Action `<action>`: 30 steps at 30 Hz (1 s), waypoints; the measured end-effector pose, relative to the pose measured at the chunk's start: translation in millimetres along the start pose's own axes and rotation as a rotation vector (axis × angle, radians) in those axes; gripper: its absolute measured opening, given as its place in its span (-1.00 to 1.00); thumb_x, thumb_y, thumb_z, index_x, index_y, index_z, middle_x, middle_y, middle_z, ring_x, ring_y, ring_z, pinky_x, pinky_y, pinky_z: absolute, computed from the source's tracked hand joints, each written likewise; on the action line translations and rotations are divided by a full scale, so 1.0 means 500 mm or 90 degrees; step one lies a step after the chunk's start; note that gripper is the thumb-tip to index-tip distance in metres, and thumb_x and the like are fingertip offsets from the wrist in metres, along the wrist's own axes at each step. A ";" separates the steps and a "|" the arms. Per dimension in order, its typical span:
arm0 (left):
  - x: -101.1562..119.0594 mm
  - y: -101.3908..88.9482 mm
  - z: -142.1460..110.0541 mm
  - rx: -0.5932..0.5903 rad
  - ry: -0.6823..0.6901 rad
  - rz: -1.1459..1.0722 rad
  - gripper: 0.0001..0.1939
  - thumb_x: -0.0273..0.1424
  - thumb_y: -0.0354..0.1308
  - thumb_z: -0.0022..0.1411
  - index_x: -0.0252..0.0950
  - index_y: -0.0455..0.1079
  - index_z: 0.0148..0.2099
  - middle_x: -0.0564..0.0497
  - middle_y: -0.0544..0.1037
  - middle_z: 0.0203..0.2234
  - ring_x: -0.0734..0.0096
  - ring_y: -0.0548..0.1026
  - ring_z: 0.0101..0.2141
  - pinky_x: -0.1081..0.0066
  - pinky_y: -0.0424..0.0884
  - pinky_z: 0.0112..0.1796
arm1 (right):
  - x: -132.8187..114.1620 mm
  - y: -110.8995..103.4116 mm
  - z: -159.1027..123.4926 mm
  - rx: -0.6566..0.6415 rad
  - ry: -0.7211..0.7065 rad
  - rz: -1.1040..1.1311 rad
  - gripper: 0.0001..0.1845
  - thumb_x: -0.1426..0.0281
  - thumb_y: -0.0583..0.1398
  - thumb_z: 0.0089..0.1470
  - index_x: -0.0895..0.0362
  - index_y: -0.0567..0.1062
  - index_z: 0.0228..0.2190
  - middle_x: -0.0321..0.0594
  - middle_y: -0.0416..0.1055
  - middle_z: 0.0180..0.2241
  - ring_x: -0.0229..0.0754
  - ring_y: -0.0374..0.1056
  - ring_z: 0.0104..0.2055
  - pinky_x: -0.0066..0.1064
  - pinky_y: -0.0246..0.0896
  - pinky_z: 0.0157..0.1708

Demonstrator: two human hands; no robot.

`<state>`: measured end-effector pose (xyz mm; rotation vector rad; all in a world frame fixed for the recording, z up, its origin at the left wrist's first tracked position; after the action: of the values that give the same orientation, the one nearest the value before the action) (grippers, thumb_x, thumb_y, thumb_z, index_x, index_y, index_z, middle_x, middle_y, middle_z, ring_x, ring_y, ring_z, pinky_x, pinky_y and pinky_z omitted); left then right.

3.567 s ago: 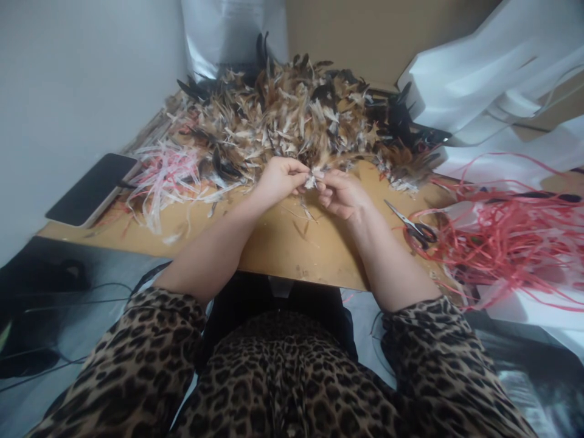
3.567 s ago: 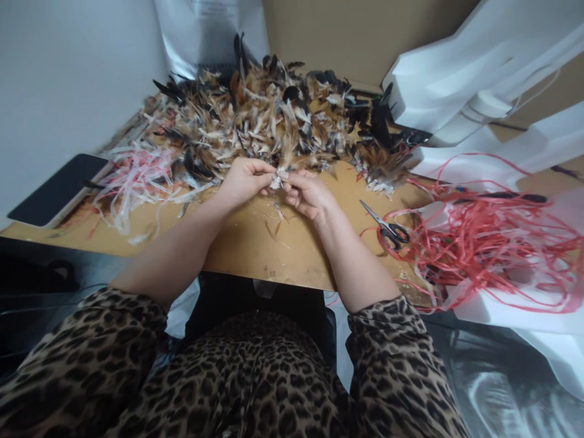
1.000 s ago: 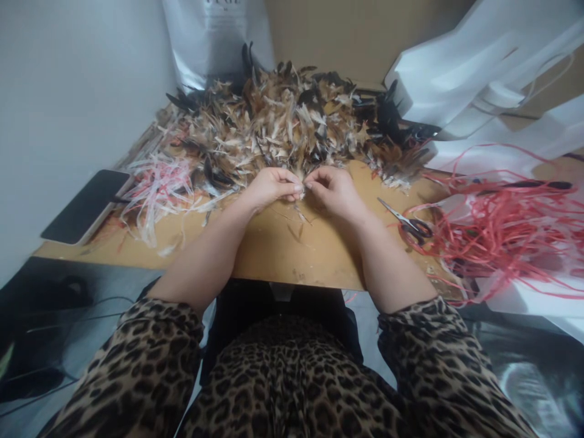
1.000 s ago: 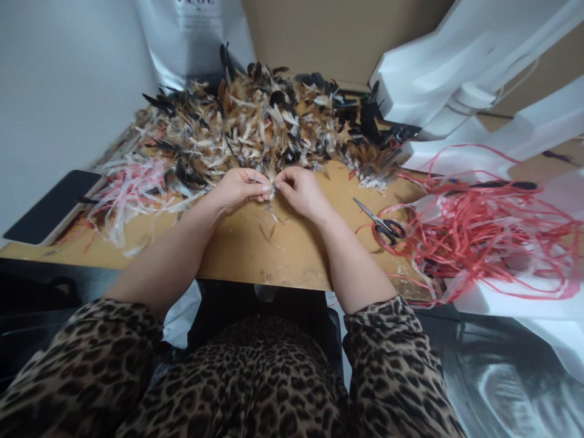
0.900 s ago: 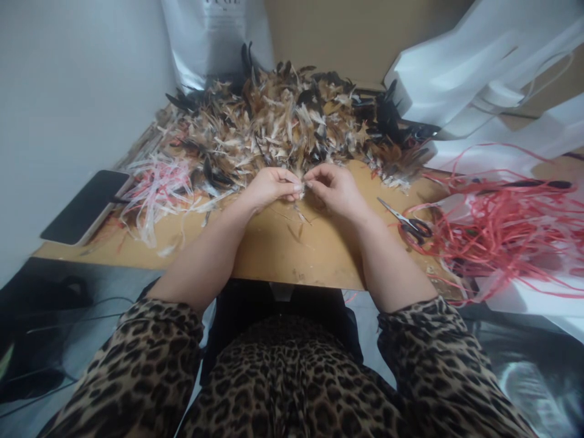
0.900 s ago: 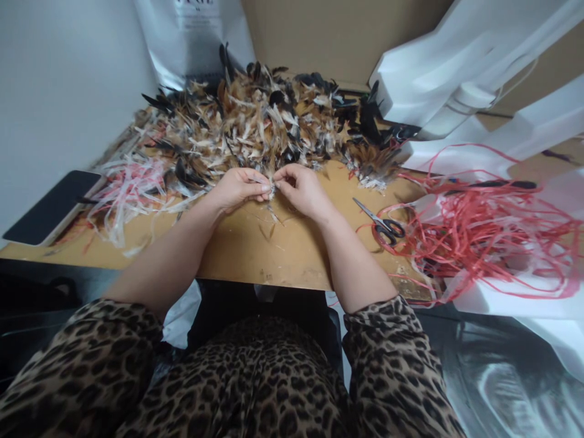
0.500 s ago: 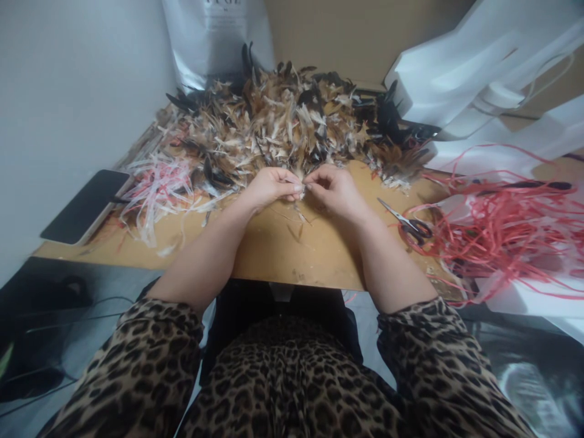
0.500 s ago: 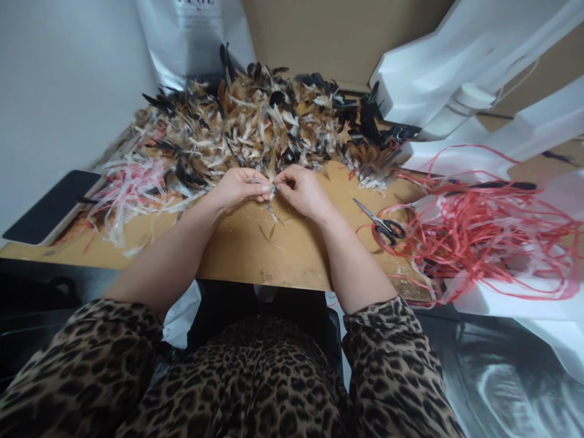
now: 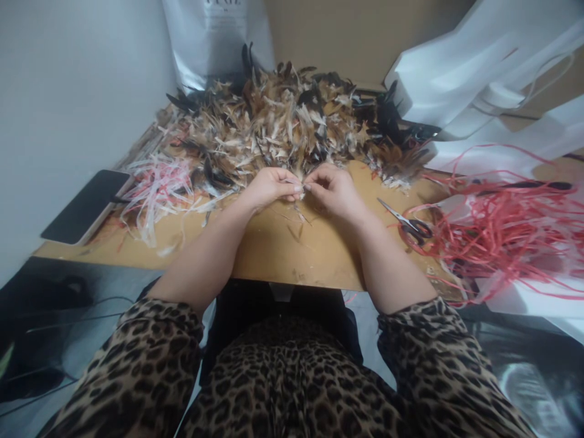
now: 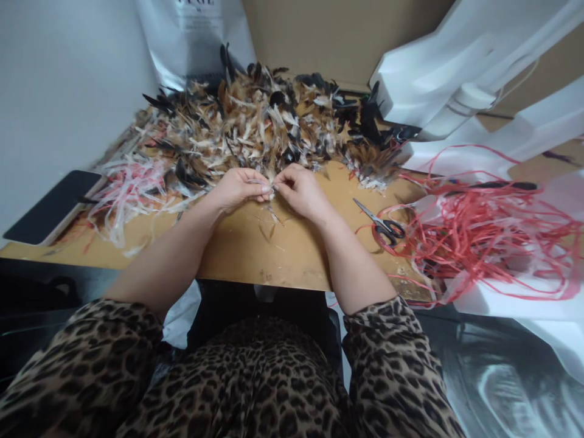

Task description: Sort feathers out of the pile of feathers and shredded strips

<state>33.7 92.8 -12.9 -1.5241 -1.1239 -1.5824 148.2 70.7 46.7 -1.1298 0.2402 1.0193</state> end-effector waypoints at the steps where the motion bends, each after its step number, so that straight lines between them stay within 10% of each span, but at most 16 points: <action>1: -0.003 -0.001 0.001 0.001 -0.007 -0.002 -0.81 -0.48 0.35 -0.06 -0.45 0.46 -0.36 -0.05 0.56 -0.56 0.53 0.52 -0.53 0.51 0.47 -0.41 | -0.002 -0.001 0.000 0.001 -0.003 0.001 -0.89 0.41 0.19 0.01 0.16 0.52 -0.47 -0.21 0.43 -0.42 -0.20 0.29 -0.33 -0.33 0.18 -0.25; 15: -0.041 -0.021 0.002 0.048 -0.117 -0.116 -0.79 -0.61 0.35 -0.09 -0.45 0.41 -0.36 -0.03 0.54 -0.56 0.51 0.55 -0.50 0.53 0.48 -0.38 | -0.017 0.025 -0.005 -0.086 -0.001 0.055 -0.92 0.39 0.23 -0.06 0.15 0.52 -0.49 -0.22 0.40 -0.42 -0.22 0.29 -0.34 -0.34 0.20 -0.26; 30: -0.022 -0.018 0.003 0.077 -0.040 -0.017 -0.76 -0.61 0.34 -0.16 -0.42 0.40 -0.37 0.04 0.51 -0.59 0.59 0.48 -0.55 0.52 0.46 -0.40 | 0.047 0.049 -0.010 -0.047 0.157 0.107 -0.79 0.34 0.19 -0.05 0.22 0.56 -0.44 -0.20 0.48 -0.48 -0.27 0.26 -0.45 -0.44 0.14 -0.41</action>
<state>27.2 96.7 -25.2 -1.4939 -1.2558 -1.4645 143.9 80.9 14.4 -1.3207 0.5037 1.0419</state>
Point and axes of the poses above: each hand's wrist, its own z-axis towards the middle knuckle, its own y-axis out of the palm, x = y × z, the point moved 10 cm from there along z, towards the middle knuckle
